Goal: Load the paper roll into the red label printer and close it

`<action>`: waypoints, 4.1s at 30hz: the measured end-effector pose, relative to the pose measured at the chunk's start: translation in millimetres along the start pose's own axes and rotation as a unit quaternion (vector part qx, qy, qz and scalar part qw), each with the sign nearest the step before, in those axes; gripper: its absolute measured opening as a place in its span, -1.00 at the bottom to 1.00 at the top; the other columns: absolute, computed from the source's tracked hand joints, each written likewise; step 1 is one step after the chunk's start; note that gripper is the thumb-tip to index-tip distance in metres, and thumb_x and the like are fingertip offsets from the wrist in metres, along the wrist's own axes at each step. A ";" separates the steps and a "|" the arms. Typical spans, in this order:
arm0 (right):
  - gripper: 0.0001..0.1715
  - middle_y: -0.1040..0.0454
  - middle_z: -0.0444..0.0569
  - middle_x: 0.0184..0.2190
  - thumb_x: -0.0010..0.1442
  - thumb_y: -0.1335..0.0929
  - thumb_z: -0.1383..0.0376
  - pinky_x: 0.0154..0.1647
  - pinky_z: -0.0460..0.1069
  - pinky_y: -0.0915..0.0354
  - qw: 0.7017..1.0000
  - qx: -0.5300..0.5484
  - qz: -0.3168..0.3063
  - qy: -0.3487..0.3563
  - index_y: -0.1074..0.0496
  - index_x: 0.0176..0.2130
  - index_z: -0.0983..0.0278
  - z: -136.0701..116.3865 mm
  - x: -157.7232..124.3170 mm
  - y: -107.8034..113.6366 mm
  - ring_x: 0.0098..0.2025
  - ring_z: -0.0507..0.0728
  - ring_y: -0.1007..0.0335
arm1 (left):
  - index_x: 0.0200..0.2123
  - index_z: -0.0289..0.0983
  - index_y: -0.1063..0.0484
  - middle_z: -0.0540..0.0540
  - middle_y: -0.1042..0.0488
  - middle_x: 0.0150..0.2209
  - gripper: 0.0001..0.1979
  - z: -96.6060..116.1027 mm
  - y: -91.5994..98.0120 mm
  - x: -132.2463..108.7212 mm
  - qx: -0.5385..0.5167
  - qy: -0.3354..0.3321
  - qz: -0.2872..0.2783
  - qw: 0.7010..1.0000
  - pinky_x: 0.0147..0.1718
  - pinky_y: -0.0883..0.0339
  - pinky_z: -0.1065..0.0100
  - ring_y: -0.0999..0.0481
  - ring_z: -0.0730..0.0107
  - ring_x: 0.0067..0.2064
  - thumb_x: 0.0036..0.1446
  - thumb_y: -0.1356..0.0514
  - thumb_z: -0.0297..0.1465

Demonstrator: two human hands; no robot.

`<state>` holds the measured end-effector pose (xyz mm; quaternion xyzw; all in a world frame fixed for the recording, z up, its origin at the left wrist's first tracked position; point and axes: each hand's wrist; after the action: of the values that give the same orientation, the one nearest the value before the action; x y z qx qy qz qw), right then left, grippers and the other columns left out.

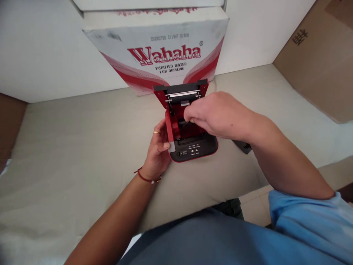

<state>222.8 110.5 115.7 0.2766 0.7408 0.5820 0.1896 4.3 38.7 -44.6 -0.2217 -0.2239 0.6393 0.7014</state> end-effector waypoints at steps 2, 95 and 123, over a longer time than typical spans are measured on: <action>-0.64 -0.75 -0.08 -0.03 0.53 -0.28 0.24 -0.04 0.09 -0.43 0.998 -0.002 0.060 -0.034 -0.68 0.03 0.08 -8.7 -8.4 4.5 -0.02 0.23 -0.67 | 0.29 0.00 -0.51 -0.09 -0.44 0.45 -0.16 0.2 0.3 -0.1 0.002 -0.001 -0.001 1.000 0.52 -0.26 -0.01 -0.34 -0.08 0.54 -0.08 -0.62 -0.10; -0.74 -0.68 0.02 -0.24 0.49 -0.38 0.24 -0.05 0.22 -0.47 0.917 0.078 0.389 0.046 -0.67 0.03 0.20 -29.6 -79.0 -106.5 -0.03 0.27 -0.49 | 0.60 0.31 0.01 0.01 0.06 0.72 0.14 8.4 13.5 0.2 0.193 -0.064 -0.050 0.978 0.64 -0.08 -0.16 0.04 -0.07 0.72 0.12 -0.56 0.03; -0.66 -0.77 0.10 -0.19 0.28 -0.39 0.44 -0.32 0.08 -0.24 0.970 -0.161 -0.112 -0.141 -0.71 -0.04 0.20 -17.9 37.7 -32.4 -0.21 0.29 -0.65 | 0.51 0.04 -0.30 -0.11 -0.21 0.62 -0.01 -6.4 26.3 14.4 0.133 -0.056 -0.084 0.986 0.61 -0.16 -0.15 -0.15 -0.20 0.66 0.08 -0.56 0.00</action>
<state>176.7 115.3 90.3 0.2366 0.6296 0.6238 0.3982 -11.7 55.1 -65.0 -0.0707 -0.1935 0.6132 0.7626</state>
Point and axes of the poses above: each hand's wrist, its own x-axis towards the middle knuckle, its own y-axis out of the back of the hand, z = x × y
